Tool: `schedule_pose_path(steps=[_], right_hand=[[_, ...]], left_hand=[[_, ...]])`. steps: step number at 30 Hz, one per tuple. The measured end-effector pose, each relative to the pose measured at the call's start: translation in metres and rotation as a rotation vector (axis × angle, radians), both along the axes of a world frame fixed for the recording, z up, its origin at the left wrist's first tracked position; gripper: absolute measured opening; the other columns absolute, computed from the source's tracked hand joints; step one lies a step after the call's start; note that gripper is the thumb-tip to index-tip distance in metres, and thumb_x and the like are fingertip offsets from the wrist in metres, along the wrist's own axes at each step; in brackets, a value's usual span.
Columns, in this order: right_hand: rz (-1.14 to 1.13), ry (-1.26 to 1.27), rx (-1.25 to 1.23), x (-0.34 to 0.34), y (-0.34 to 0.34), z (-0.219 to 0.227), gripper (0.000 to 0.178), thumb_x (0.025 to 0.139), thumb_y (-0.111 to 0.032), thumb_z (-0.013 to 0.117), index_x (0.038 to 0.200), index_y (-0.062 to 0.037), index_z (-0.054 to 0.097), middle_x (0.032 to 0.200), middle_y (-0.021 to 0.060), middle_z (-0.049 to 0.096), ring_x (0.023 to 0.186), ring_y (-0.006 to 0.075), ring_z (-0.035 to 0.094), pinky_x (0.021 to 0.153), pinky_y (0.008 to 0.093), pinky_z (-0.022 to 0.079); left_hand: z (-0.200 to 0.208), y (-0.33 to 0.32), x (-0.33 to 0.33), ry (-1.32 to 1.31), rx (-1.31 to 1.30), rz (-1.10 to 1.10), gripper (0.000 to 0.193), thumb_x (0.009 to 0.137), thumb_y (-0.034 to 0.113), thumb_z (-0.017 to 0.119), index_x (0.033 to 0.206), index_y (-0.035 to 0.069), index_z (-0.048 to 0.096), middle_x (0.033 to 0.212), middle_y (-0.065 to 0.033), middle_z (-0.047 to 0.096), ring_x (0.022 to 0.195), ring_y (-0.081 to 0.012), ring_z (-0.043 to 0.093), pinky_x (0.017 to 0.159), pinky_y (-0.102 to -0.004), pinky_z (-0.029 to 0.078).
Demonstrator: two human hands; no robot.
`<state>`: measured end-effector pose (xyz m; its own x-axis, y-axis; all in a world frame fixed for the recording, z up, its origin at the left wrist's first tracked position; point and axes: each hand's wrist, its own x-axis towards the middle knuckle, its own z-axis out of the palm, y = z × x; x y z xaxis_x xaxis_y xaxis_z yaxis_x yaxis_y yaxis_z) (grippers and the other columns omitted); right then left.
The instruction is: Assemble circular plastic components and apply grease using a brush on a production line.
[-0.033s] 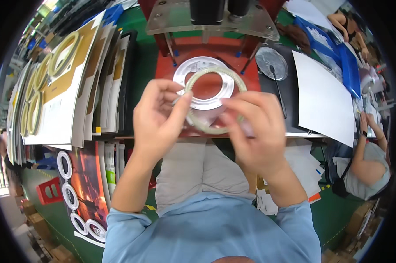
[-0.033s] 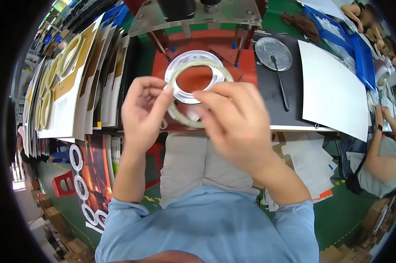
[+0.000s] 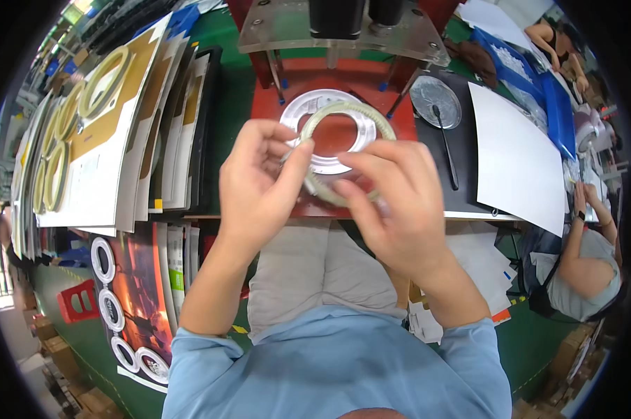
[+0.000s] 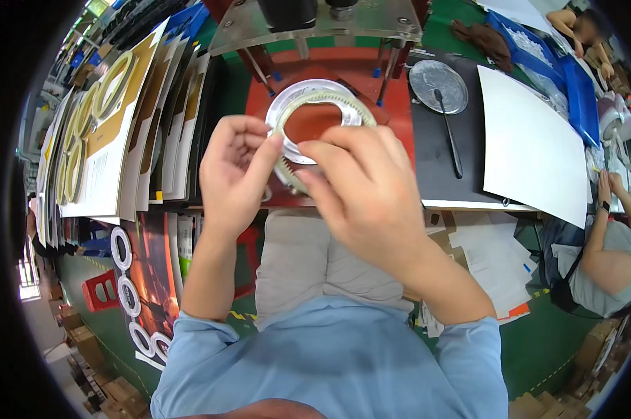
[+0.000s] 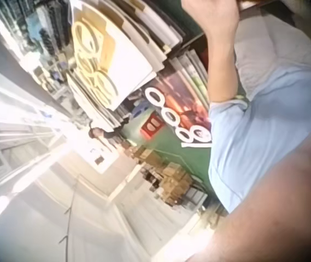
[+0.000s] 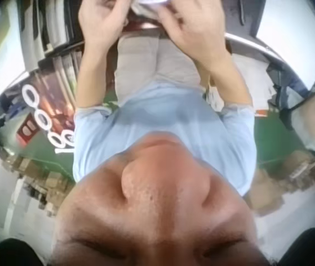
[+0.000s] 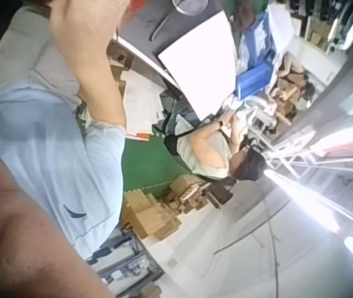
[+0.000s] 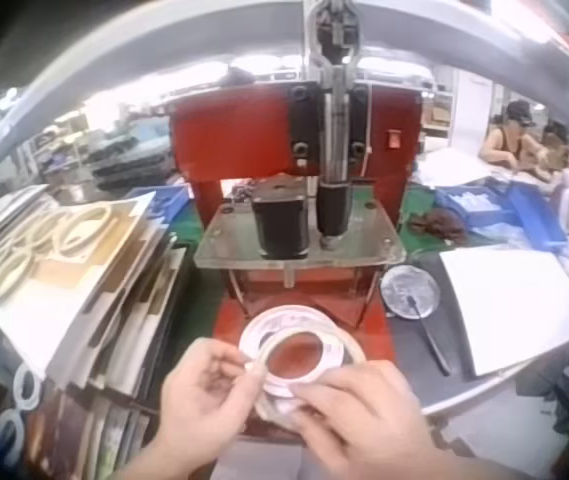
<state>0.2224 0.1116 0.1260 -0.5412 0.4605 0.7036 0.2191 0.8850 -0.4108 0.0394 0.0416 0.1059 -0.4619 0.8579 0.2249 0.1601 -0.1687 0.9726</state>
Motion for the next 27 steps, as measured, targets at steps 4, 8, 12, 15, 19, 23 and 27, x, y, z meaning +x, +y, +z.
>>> schedule_pose_path(steps=[4,8,12,15,19,23,27], right_hand=[[0.010,-0.093,0.031,-0.027,0.010,-0.008,0.030,0.077,-0.013,0.083,0.102,-0.0046,0.069,0.100,0.0092,0.061,0.096,0.0313,0.057,0.085,0.0443,0.046],[-0.073,-0.195,0.073,-0.035,0.020,-0.003,0.028,0.076,-0.016,0.084,0.097,-0.0056,0.068,0.096,0.0083,0.059,0.098,0.0326,0.056,0.086,0.0464,0.045],[-0.009,-0.243,-0.043,-0.037,0.039,-0.001,0.023,0.076,-0.017,0.085,0.090,-0.0043,0.071,0.093,0.0096,0.063,0.096,0.0328,0.057,0.088,0.0449,0.048],[0.049,-0.314,-0.079,-0.036,0.052,0.006,0.021,0.078,-0.016,0.084,0.090,-0.0026,0.073,0.093,0.0103,0.066,0.096,0.0332,0.058,0.087,0.0435,0.050],[0.091,-0.416,-0.072,-0.030,0.059,0.002,0.021,0.080,-0.016,0.083,0.091,-0.0025,0.073,0.095,0.0098,0.066,0.097,0.0322,0.058,0.087,0.0420,0.050],[0.035,-0.402,-0.030,-0.025,0.050,0.002,0.020,0.079,-0.013,0.084,0.093,-0.0036,0.073,0.095,0.0091,0.064,0.097,0.0314,0.058,0.086,0.0416,0.049],[0.127,-0.290,0.101,-0.027,0.050,0.037,0.022,0.083,-0.005,0.080,0.103,-0.0016,0.073,0.100,0.0104,0.067,0.098,0.0252,0.064,0.084,0.0346,0.051]], left_hand=[[0.001,0.016,0.004,-0.021,-0.062,0.092,0.022,0.096,0.009,0.073,0.104,-0.001,0.055,0.078,-0.0078,0.067,0.068,-0.0077,0.064,0.057,-0.0252,0.050],[-0.007,0.029,-0.002,0.055,-0.066,0.166,0.025,0.094,0.015,0.073,0.102,0.000,0.055,0.074,-0.0082,0.067,0.065,-0.0112,0.064,0.058,-0.0290,0.050],[-0.012,0.035,-0.004,0.171,-0.081,0.213,0.024,0.095,0.018,0.071,0.100,0.000,0.057,0.070,-0.0105,0.067,0.061,-0.0191,0.065,0.059,-0.0343,0.051],[-0.009,0.029,-0.007,0.239,-0.115,0.186,0.017,0.098,0.012,0.071,0.099,-0.001,0.062,0.079,-0.0046,0.067,0.069,-0.0086,0.059,0.060,-0.0246,0.047],[-0.025,0.017,-0.022,0.587,0.040,0.237,0.011,0.090,0.012,0.074,0.087,0.003,0.069,0.086,-0.0091,0.068,0.084,-0.0292,0.059,0.079,-0.0397,0.048],[-0.040,0.009,-0.025,0.610,0.163,0.158,0.010,0.086,0.008,0.077,0.091,0.003,0.070,0.091,-0.0094,0.069,0.090,-0.0282,0.060,0.080,-0.0381,0.049],[-0.046,-0.002,-0.028,0.637,0.209,0.205,0.010,0.086,0.007,0.078,0.091,0.003,0.070,0.093,-0.0090,0.069,0.092,-0.0283,0.061,0.081,-0.0374,0.049]])
